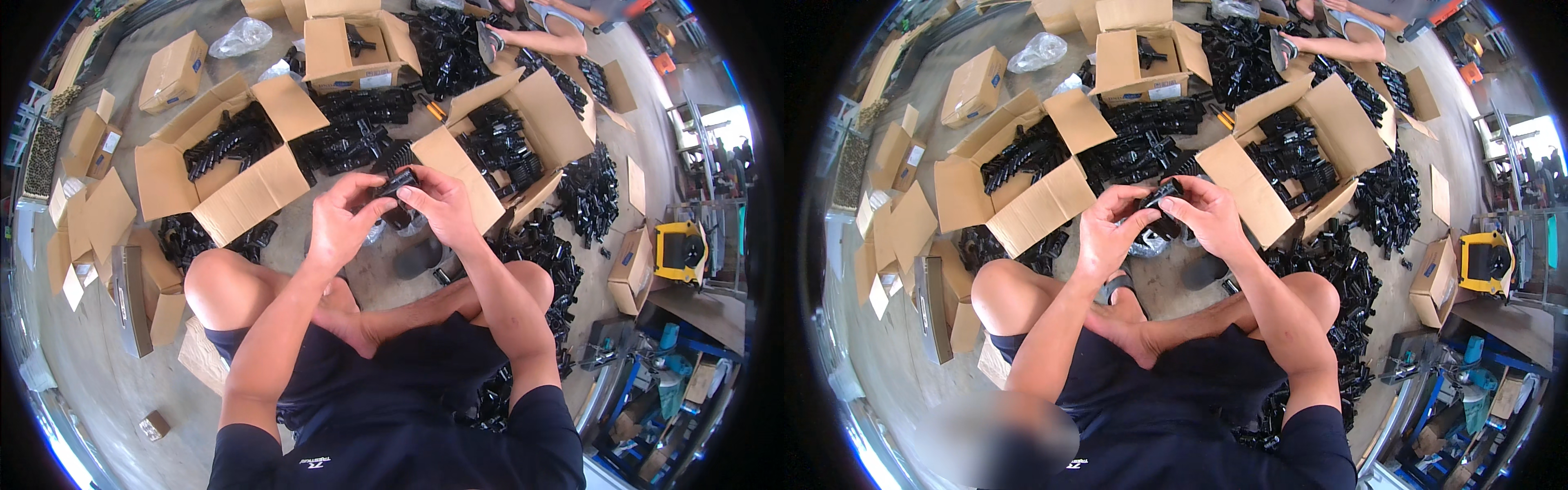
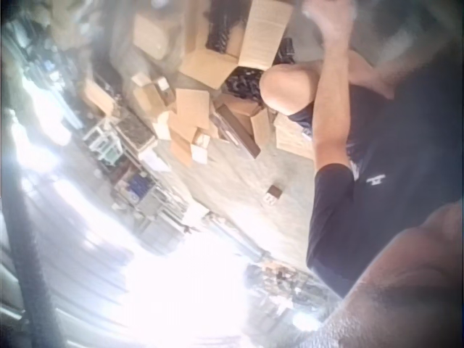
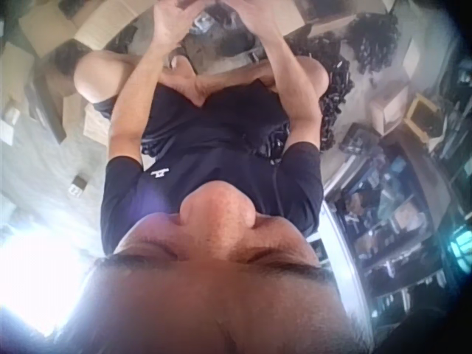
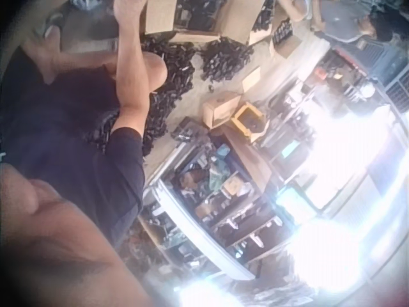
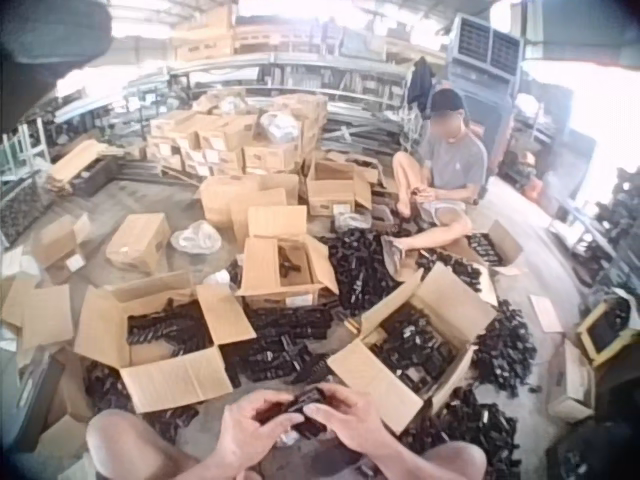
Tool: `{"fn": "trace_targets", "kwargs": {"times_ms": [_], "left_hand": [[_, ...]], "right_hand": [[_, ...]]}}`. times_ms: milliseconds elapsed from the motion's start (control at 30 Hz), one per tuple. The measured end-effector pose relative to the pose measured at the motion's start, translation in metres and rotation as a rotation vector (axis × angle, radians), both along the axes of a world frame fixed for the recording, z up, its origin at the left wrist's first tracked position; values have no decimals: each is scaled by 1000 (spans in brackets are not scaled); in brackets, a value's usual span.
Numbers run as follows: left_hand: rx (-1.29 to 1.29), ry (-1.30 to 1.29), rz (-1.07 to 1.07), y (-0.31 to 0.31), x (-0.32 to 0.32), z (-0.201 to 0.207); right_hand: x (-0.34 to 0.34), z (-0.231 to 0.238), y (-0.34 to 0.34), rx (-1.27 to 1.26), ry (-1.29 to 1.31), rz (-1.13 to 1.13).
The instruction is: The person picks up black plastic components from various cardboard boxes on the floor, fits them together, and places the assembled items into a different box.
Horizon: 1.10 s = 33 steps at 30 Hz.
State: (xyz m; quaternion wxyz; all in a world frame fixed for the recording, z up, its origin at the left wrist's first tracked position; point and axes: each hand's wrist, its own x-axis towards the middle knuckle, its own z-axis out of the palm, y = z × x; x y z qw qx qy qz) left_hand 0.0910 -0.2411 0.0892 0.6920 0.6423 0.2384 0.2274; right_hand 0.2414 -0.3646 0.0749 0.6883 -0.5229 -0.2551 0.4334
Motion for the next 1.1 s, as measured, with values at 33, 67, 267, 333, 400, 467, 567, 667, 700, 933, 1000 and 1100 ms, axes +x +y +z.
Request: {"fn": "trace_targets", "kwargs": {"times_ms": [33, 67, 267, 333, 400, 467, 567, 667, 700, 933, 1000, 1100], "left_hand": [[-7, 2, 5, 1, 1, 0], [-13, 4, 10, 1, 2, -2], [-133, -75, 126, 12, 0, -9], [-266, -125, 178, 16, 0, -14], [-368, -162, 223, 23, 0, -20], [-428, -174, 239, 17, 11, -19], [-476, -126, 284, 21, 4, -25], [-477, -71, 299, 17, 5, -30], [-458, -69, 311, 15, 3, -32], [-531, -77, 313, 17, 18, -40], [-515, -72, 320, 21, 20, -40], [-527, -77, 350, 27, 19, -42]], "right_hand": [[-1, -1, 1, -32, -21, 3], [0, -2, 3, -66, -59, 6], [27, -7, 30, -75, -97, 196], [51, -26, 44, -413, -335, 227], [72, -74, 47, -710, -708, 354], [94, -165, 30, -898, -1261, 505], [77, -230, 35, -1117, -1437, 376], [69, -253, 36, -1151, -1390, 417], [62, -255, 38, -1142, -1378, 408], [67, -272, 30, -1180, -1507, 421], [66, -275, 31, -1200, -1502, 414], [62, -270, 36, -1255, -1462, 481]]}}
